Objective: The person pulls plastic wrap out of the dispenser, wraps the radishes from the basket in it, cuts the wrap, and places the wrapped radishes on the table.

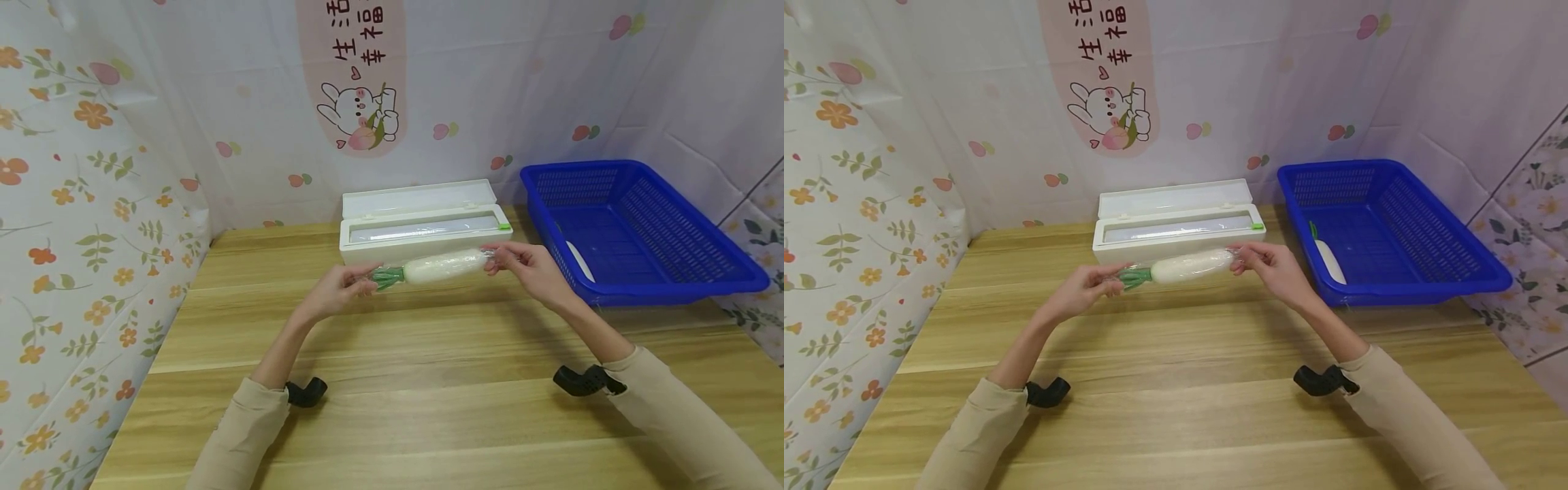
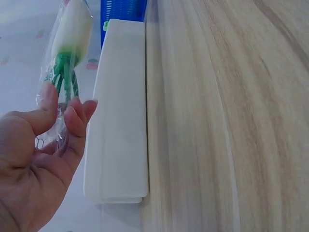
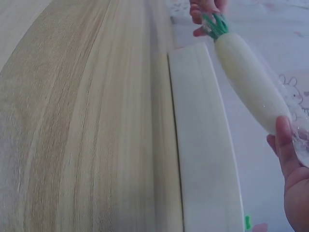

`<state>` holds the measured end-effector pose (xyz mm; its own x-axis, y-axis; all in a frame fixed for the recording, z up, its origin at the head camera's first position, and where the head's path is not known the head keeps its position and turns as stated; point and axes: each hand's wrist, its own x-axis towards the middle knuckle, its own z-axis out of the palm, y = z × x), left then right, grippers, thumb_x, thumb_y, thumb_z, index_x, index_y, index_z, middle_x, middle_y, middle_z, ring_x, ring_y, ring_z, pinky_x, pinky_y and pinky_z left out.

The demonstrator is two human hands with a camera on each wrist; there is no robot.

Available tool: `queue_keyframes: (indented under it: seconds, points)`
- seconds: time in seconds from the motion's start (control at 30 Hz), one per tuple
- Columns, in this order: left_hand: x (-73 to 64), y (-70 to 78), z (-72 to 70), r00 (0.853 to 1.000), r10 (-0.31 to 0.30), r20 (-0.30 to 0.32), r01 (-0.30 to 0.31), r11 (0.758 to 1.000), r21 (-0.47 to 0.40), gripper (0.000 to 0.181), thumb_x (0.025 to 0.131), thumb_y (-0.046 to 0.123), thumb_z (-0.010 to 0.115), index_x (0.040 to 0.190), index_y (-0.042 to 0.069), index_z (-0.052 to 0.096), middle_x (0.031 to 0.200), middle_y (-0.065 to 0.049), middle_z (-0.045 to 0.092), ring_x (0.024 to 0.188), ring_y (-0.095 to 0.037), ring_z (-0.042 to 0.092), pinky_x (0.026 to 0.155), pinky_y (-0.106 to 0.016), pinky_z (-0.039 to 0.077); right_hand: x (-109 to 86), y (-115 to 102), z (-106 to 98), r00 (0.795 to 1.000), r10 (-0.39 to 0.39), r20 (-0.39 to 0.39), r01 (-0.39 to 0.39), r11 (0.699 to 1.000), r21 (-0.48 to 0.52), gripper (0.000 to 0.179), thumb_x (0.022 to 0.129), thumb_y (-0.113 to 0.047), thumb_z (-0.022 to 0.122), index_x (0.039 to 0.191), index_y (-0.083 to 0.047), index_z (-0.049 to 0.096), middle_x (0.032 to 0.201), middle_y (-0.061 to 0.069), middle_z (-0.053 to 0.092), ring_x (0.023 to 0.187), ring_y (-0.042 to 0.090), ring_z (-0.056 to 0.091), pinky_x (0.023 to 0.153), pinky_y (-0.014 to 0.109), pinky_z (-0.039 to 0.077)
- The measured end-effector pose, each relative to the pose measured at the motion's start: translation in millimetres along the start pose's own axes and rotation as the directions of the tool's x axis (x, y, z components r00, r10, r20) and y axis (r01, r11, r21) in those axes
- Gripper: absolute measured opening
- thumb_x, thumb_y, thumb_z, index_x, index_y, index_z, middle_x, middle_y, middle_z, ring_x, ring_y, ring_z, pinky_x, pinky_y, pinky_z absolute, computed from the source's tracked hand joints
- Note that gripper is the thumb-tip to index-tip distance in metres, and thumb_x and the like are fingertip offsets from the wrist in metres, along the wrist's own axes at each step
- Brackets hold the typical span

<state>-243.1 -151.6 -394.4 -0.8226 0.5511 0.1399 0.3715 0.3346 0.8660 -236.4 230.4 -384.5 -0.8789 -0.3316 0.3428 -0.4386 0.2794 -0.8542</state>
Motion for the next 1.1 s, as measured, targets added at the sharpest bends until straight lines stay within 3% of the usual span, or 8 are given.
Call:
queue_keyframes:
  seconds: [0.23, 0.43, 0.53, 0.67, 0.77, 0.87, 0.97, 1.1]
  points:
    - [-1.7, -3.4, 0.7, 0.998, 0.036, 0.048, -0.034, 0.998, -0.049, 0.042, 0.104, 0.002, 0.053, 0.145, -0.004, 0.049, 0.083, -0.027, 0.067, 0.059, -0.015, 0.055, 0.053, -0.032, 0.051, -2.8, -6.2, 0.0, 0.999, -0.024, -0.033, 0.023, 0.999, -0.032, 0.029, 0.105, -0.007, 0.053, 0.129, 0.005, 0.065, 0.1, 0.014, 0.074, 0.088, 0.009, 0.07, 0.081, 0.019, 0.054]
    - [-2.4, -1.1, -0.1, 0.997, 0.073, 0.039, -0.07, 0.994, -0.08, 0.038, 0.108, 0.005, 0.043, 0.142, -0.01, 0.049, 0.068, -0.008, 0.05, 0.054, -0.009, 0.035, 0.051, -0.022, 0.031, -4.3, -10.3, 4.4, 0.991, -0.053, -0.122, 0.048, 0.998, -0.041, 0.023, 0.099, 0.0, 0.061, 0.122, 0.004, 0.067, 0.098, 0.016, 0.073, 0.083, 0.013, 0.071, 0.076, 0.019, 0.056]
    - [-1.4, 1.0, -1.0, 0.997, 0.073, -0.006, -0.073, 0.99, -0.12, 0.034, 0.11, 0.008, 0.039, 0.126, -0.013, 0.06, 0.068, -0.005, 0.042, 0.054, -0.01, 0.028, 0.054, -0.024, 0.027, -4.8, -13.4, 8.2, 0.979, -0.083, -0.184, 0.074, 0.996, -0.059, 0.019, 0.097, 0.002, 0.064, 0.115, 0.003, 0.068, 0.093, 0.017, 0.074, 0.081, 0.01, 0.072, 0.072, 0.019, 0.056]
    - [-0.1, 3.6, -1.5, 0.995, 0.042, -0.086, -0.057, 0.982, -0.178, 0.034, 0.11, 0.012, 0.041, 0.106, -0.013, 0.064, 0.072, -0.016, 0.045, 0.057, -0.012, 0.03, 0.057, -0.024, 0.03, -4.1, -15.9, 13.2, 0.956, -0.16, -0.245, 0.138, 0.985, -0.104, 0.02, 0.092, 0.009, 0.067, 0.111, 0.004, 0.071, 0.092, 0.019, 0.074, 0.079, 0.003, 0.071, 0.068, 0.018, 0.055]
    - [-1.6, 4.9, -1.4, 0.99, 0.006, -0.143, -0.035, 0.979, -0.203, 0.033, 0.108, 0.011, 0.045, 0.123, -0.013, 0.062, 0.08, -0.028, 0.051, 0.061, -0.012, 0.038, 0.058, -0.025, 0.034, -2.6, -17.1, 16.5, 0.935, -0.215, -0.283, 0.181, 0.973, -0.14, 0.023, 0.087, 0.013, 0.07, 0.108, 0.004, 0.074, 0.094, 0.021, 0.074, 0.08, 0.0, 0.07, 0.069, 0.016, 0.055]
    - [-3.2, 5.1, -0.5, 0.978, -0.024, -0.209, -0.023, 0.976, -0.218, 0.036, 0.106, 0.009, 0.05, 0.137, -0.009, 0.056, 0.084, -0.028, 0.058, 0.063, -0.011, 0.046, 0.057, -0.024, 0.04, -1.7, -18.8, 18.0, 0.916, -0.234, -0.326, 0.181, 0.966, -0.184, 0.023, 0.083, 0.013, 0.074, 0.103, 0.002, 0.077, 0.093, 0.02, 0.074, 0.079, -0.002, 0.068, 0.067, 0.013, 0.052]
    - [-3.2, 4.3, 0.9, 0.959, -0.023, -0.283, -0.032, 0.982, -0.188, 0.03, 0.104, 0.007, 0.055, 0.128, -0.01, 0.063, 0.078, -0.021, 0.063, 0.059, -0.008, 0.049, 0.053, -0.019, 0.04, -2.0, -19.8, 17.7, 0.905, -0.219, -0.365, 0.14, 0.963, -0.232, 0.019, 0.082, 0.009, 0.078, 0.098, -0.002, 0.079, 0.089, 0.017, 0.075, 0.073, -0.004, 0.066, 0.059, 0.011, 0.045]
    - [-4.9, 10.0, 5.3, 0.932, 0.029, -0.363, -0.048, 0.998, -0.044, 0.021, 0.101, 0.004, 0.059, 0.106, -0.012, 0.072, 0.068, -0.018, 0.061, 0.05, -0.004, 0.041, 0.046, -0.017, 0.032, -3.3, -17.7, 16.9, 0.903, -0.21, -0.375, 0.094, 0.948, -0.304, 0.009, 0.086, 0.002, 0.078, 0.094, -0.002, 0.079, 0.079, 0.012, 0.074, 0.064, -0.002, 0.061, 0.051, 0.013, 0.04]
